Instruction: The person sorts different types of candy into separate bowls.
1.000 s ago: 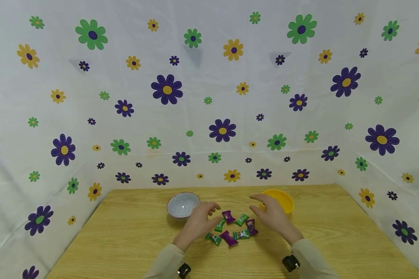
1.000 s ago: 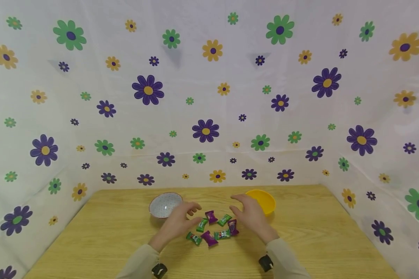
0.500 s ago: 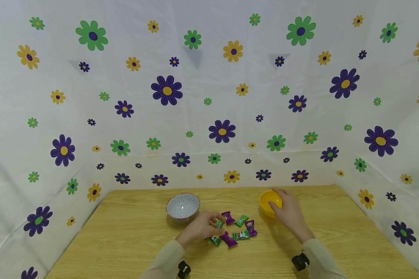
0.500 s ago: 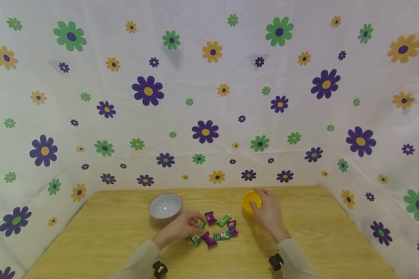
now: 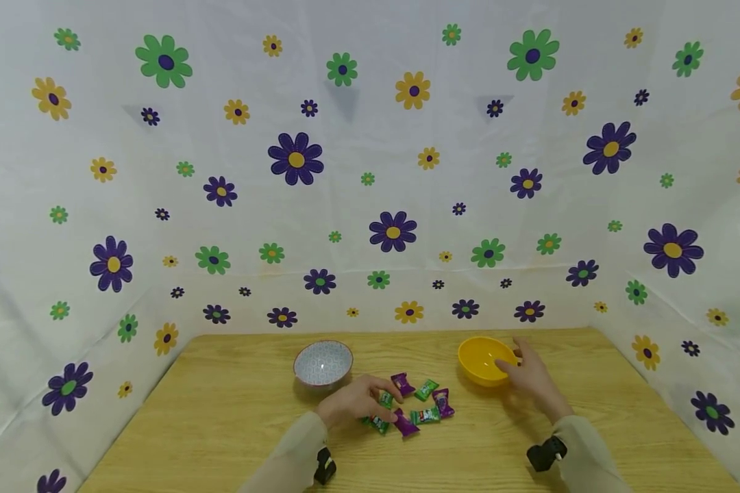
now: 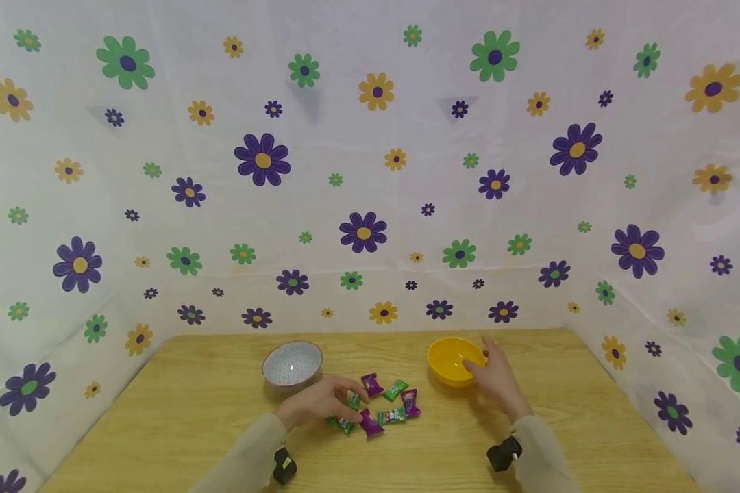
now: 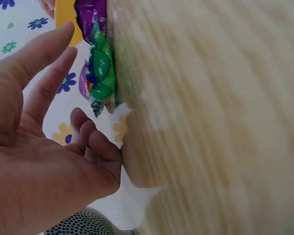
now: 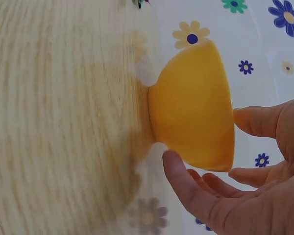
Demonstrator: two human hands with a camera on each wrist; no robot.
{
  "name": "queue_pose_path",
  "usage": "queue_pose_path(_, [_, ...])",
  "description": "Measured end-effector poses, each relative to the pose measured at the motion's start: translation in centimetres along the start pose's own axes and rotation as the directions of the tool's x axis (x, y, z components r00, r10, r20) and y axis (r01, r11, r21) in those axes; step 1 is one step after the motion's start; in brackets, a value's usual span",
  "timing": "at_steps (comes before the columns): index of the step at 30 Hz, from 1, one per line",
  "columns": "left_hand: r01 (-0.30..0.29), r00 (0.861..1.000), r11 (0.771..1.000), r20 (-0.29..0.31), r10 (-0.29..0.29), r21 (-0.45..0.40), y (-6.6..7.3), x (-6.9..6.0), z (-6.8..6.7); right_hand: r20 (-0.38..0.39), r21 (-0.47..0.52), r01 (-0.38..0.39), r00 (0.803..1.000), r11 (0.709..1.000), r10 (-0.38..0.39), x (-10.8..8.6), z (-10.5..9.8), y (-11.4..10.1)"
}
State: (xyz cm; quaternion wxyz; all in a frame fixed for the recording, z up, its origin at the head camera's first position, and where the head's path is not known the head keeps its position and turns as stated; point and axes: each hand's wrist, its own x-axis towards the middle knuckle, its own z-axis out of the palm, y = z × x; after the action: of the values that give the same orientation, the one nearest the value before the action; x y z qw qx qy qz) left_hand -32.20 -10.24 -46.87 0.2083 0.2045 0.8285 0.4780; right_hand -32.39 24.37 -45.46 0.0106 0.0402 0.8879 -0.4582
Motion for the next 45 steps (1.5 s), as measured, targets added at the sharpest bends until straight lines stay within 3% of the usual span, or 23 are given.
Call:
queue_pose_path(4, [-0.001,1.0,1.0,0.025,0.0,0.01,-0.1,0.1,-0.1,0.059,0.159,-0.05,0.997,0.986,0.041,0.2,-0.1,0.7])
queue_pose_path(9, [0.013,0.999,1.0,0.051,-0.014,0.02,0.1,0.2,0.0,0.105,0.353,-0.094,0.993,0.931,0.06,0.2,-0.3,1.3])
queue_pose_path(12, [0.02,0.998,0.999,0.052,-0.021,0.028,0.2,0.3,0.1,0.12,0.405,-0.114,0.99,0.907,0.071,0.2,-0.4,1.4])
queue_pose_path(17, [0.02,0.998,0.997,0.055,-0.024,0.079,0.6,0.6,0.4,0.145,0.448,-0.132,0.987,0.884,0.074,0.3,-0.7,1.6])
queue_pose_path(24, [0.018,0.997,0.989,0.068,-0.028,0.146,0.6,0.9,0.6,0.162,0.442,-0.15,0.983,0.884,0.086,0.3,-0.8,1.5])
queue_pose_path(33, [0.02,0.997,0.987,0.066,-0.031,0.162,0.6,1.1,0.7,0.186,0.472,-0.158,0.98,0.867,0.077,0.3,-0.9,1.6])
queue_pose_path(45, [0.035,0.999,0.992,0.032,-0.039,0.118,0.2,0.9,0.4,0.237,0.55,-0.194,0.969,0.812,0.07,0.6,-1.0,2.0])
